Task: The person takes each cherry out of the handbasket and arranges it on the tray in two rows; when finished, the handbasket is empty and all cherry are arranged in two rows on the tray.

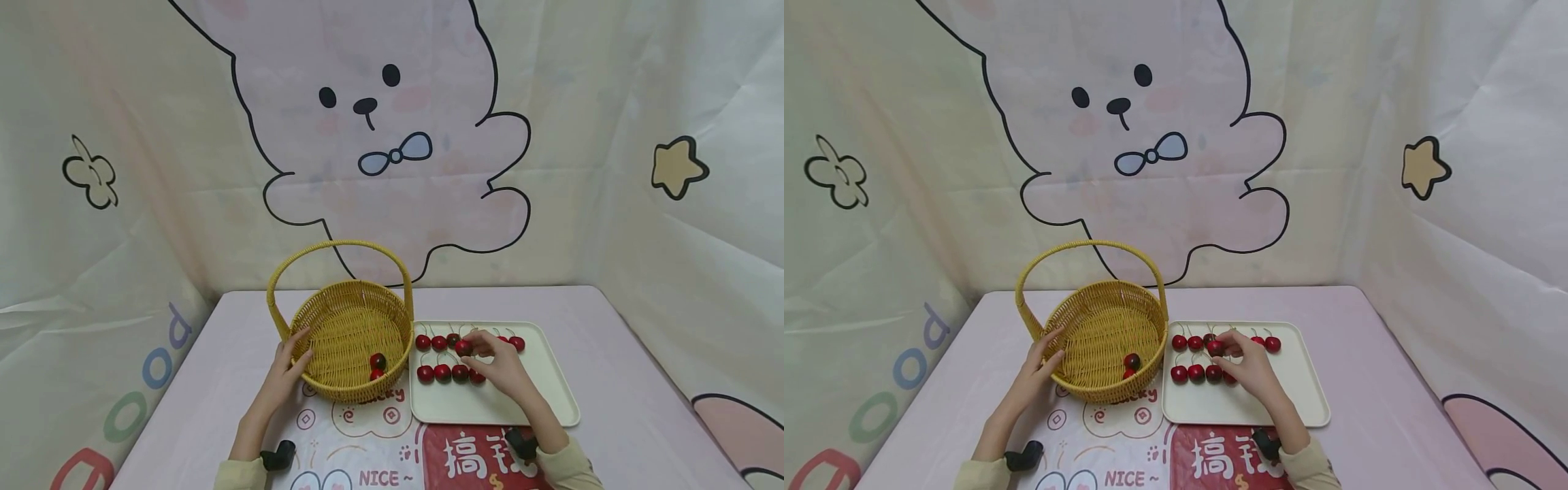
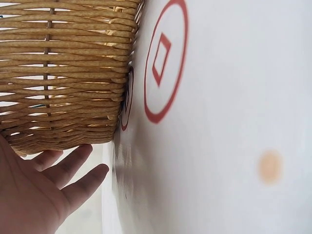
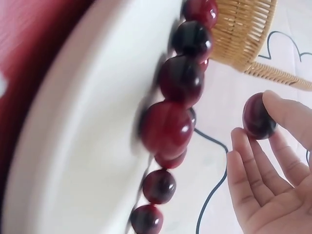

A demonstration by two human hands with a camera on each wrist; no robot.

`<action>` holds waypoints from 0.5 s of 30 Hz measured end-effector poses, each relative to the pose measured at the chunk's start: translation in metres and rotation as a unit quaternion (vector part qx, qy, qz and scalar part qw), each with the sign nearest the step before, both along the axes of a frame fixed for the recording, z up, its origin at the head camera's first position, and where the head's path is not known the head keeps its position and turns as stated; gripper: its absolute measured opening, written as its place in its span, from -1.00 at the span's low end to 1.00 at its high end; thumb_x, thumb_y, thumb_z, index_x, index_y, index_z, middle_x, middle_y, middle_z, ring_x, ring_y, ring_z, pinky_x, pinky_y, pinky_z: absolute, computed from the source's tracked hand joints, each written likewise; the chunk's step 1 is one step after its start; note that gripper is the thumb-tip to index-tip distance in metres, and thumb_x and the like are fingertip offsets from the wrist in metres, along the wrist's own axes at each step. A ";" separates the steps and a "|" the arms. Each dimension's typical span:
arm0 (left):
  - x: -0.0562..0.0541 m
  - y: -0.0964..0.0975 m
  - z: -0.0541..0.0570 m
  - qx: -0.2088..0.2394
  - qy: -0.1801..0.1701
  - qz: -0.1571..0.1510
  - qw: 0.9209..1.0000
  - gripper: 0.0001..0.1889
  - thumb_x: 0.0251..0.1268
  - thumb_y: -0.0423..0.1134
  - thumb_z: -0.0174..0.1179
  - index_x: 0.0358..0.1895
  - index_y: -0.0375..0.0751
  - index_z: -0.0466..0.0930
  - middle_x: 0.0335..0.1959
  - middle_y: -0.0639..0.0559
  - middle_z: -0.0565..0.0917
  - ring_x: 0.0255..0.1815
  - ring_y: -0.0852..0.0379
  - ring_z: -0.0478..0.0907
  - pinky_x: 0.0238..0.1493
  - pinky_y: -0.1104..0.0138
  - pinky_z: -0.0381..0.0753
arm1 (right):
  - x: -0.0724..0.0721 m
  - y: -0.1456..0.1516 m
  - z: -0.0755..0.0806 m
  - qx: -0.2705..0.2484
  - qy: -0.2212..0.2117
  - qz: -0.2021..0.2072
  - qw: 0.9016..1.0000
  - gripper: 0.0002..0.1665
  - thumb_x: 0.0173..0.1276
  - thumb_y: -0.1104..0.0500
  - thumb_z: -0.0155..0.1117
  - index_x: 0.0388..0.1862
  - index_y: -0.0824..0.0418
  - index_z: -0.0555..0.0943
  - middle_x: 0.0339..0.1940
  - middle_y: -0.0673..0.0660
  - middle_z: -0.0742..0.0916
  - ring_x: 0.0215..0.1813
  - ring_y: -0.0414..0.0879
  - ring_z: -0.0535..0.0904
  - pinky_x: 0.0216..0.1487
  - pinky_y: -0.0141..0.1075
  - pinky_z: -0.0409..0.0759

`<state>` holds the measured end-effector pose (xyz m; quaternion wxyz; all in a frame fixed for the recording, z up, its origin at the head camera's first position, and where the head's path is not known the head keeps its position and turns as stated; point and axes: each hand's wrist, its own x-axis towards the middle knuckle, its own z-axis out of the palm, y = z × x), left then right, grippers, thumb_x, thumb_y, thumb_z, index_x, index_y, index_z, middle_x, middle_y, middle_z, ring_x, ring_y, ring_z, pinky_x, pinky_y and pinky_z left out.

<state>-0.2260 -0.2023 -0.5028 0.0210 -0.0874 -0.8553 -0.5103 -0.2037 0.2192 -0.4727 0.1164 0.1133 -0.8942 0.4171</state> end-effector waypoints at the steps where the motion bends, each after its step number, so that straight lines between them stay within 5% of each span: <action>1: 0.000 0.000 0.000 0.000 0.000 0.000 1.000 -0.46 0.41 -0.05 -0.04 0.41 0.10 0.10 0.35 -0.35 0.03 0.37 -0.40 0.02 0.18 -0.33 0.08 | 0.000 0.002 -0.001 0.004 0.000 -0.001 1.000 -0.59 0.07 0.19 0.44 -0.07 0.11 0.57 -0.20 0.01 0.70 -0.27 -0.19 0.60 -0.17 -0.24 0.61; 15: -0.001 -0.001 -0.001 -0.001 -0.002 -0.003 1.000 -0.45 0.41 0.01 -0.06 0.41 0.08 0.09 0.38 -0.34 0.00 0.38 -0.40 0.00 0.19 -0.33 0.07 | 0.004 0.035 -0.009 0.044 -0.048 -0.024 0.998 -0.64 0.07 0.19 0.44 -0.13 0.17 0.57 -0.24 0.07 0.68 -0.33 -0.20 0.57 -0.27 -0.39 0.57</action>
